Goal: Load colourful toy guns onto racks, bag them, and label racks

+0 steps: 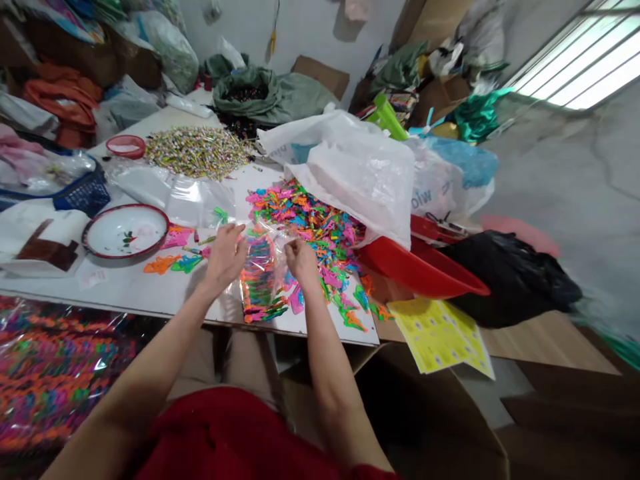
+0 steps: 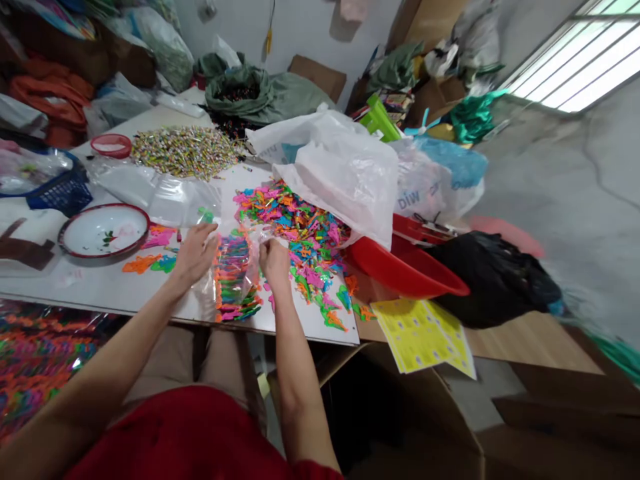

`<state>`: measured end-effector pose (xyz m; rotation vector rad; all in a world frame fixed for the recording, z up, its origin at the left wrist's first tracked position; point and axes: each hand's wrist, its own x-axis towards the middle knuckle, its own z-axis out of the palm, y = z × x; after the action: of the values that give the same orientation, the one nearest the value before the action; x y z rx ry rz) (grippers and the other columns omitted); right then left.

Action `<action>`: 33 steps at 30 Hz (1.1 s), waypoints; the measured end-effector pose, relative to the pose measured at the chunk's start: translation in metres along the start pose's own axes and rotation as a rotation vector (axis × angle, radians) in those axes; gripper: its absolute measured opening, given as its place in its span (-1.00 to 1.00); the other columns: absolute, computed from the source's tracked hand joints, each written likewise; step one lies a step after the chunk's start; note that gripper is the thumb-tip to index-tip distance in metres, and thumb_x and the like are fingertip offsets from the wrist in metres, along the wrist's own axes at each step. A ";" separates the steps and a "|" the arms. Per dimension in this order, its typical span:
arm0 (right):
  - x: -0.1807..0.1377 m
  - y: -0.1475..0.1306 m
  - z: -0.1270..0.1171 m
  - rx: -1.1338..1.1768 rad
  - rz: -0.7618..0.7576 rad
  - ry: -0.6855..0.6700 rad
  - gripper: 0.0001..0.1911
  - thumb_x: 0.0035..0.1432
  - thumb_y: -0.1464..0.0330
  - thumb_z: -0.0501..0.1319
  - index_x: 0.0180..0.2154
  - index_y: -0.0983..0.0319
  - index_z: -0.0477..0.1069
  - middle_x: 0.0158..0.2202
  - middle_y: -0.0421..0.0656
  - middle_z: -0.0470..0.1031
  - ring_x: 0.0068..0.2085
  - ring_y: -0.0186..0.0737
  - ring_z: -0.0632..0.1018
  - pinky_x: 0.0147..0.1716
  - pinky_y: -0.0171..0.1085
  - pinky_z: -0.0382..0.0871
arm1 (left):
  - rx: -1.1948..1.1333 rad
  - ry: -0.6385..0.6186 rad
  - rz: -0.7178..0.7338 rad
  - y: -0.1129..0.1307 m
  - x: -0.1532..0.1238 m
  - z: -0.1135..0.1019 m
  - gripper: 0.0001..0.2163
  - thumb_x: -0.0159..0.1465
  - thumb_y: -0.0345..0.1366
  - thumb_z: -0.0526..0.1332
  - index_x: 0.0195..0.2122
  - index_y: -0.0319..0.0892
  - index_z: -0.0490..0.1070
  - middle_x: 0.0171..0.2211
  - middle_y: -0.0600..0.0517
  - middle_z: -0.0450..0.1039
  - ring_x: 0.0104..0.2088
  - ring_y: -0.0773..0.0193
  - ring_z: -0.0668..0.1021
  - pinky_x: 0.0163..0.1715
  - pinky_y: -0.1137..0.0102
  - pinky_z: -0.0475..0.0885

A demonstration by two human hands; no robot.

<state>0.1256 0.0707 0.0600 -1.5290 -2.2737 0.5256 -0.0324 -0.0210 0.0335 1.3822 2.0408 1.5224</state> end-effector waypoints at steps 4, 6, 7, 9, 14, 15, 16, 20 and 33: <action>-0.015 -0.031 -0.024 0.049 -0.271 0.050 -0.86 0.22 0.36 0.14 -0.30 0.23 0.47 -0.31 -0.14 0.54 -0.27 -0.22 0.51 -0.26 -0.32 0.25 | -0.339 -0.293 -0.213 0.024 -0.008 -0.025 -0.56 0.23 0.09 0.11 -0.23 -0.23 0.49 -0.33 -0.07 0.52 -0.32 0.18 0.55 -0.28 0.29 0.48; -0.032 -0.049 -0.025 0.029 -0.371 0.002 -0.89 0.21 0.34 0.17 -0.32 0.20 0.46 -0.32 -0.16 0.54 -0.30 -0.24 0.50 -0.32 -0.33 0.22 | -0.506 -0.379 -0.304 0.032 -0.021 -0.030 -0.53 0.17 0.14 0.16 -0.29 -0.24 0.48 -0.38 -0.04 0.52 -0.38 0.25 0.53 -0.38 0.38 0.46; -0.041 -0.057 -0.021 0.009 -0.402 -0.027 -0.89 0.20 0.33 0.18 -0.32 0.19 0.46 -0.32 -0.17 0.54 -0.31 -0.24 0.49 -0.34 -0.33 0.20 | -0.568 -0.391 -0.328 0.034 -0.029 -0.032 -0.53 0.13 0.15 0.21 -0.30 -0.24 0.48 -0.39 -0.03 0.52 -0.39 0.27 0.53 -0.38 0.39 0.45; -0.058 -0.067 -0.011 -0.029 -0.457 -0.079 -0.90 0.18 0.30 0.20 -0.31 0.18 0.45 -0.33 -0.17 0.54 -0.31 -0.23 0.50 -0.38 -0.33 0.17 | -0.641 -0.389 -0.359 0.034 -0.043 -0.034 -0.52 0.05 0.14 0.29 -0.32 -0.24 0.47 -0.41 0.00 0.52 -0.43 0.29 0.52 -0.37 0.39 0.46; -0.076 -0.070 0.007 -0.092 -0.494 -0.182 -0.87 0.16 0.26 0.25 -0.29 0.18 0.45 -0.35 -0.16 0.55 -0.31 -0.21 0.52 -0.40 -0.33 0.13 | -0.570 -0.363 -0.383 0.023 -0.066 -0.049 -0.50 0.04 0.20 0.25 -0.46 -0.23 0.47 -0.53 0.02 0.49 -0.50 0.29 0.50 -0.41 0.38 0.46; -0.075 -0.068 0.008 -0.078 -0.489 -0.203 -0.85 0.16 0.24 0.26 -0.31 0.18 0.44 -0.38 -0.17 0.55 -0.34 -0.23 0.51 -0.41 -0.33 0.13 | -0.517 -0.367 -0.368 0.020 -0.069 -0.053 -0.50 0.07 0.20 0.22 -0.47 -0.23 0.47 -0.53 0.00 0.50 -0.48 0.28 0.51 -0.41 0.39 0.45; -0.073 -0.065 0.007 -0.047 -0.485 -0.229 -0.82 0.14 0.20 0.27 -0.32 0.19 0.44 -0.41 -0.20 0.54 -0.37 -0.26 0.51 -0.42 -0.34 0.12 | -0.464 -0.373 -0.355 0.016 -0.071 -0.057 -0.51 0.09 0.19 0.21 -0.46 -0.23 0.49 -0.52 -0.01 0.51 -0.47 0.27 0.52 -0.42 0.39 0.45; -0.058 -0.050 0.000 0.068 -0.424 -0.242 -0.78 0.12 0.18 0.31 -0.29 0.19 0.45 -0.50 -0.27 0.50 -0.43 -0.32 0.49 -0.43 -0.38 0.15 | -0.382 -0.256 -0.414 -0.004 -0.081 -0.065 -0.55 0.08 0.14 0.24 -0.43 -0.23 0.49 -0.49 -0.04 0.53 -0.46 0.25 0.55 -0.42 0.38 0.46; -0.045 -0.046 -0.020 0.107 -0.411 -0.342 -0.51 0.11 0.44 0.26 0.11 0.18 0.33 -0.24 -0.16 0.57 -0.31 -0.24 0.55 -0.27 -0.29 0.36 | -0.350 -0.145 -0.218 0.012 -0.072 -0.071 -0.83 0.04 -0.19 0.28 -0.54 -0.17 0.40 -0.39 0.01 0.54 -0.30 0.20 0.56 -0.25 0.32 0.47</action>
<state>0.1140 0.0150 0.0962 -0.9358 -2.6680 0.8188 -0.0357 -0.1212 0.0510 1.0653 1.6775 1.5416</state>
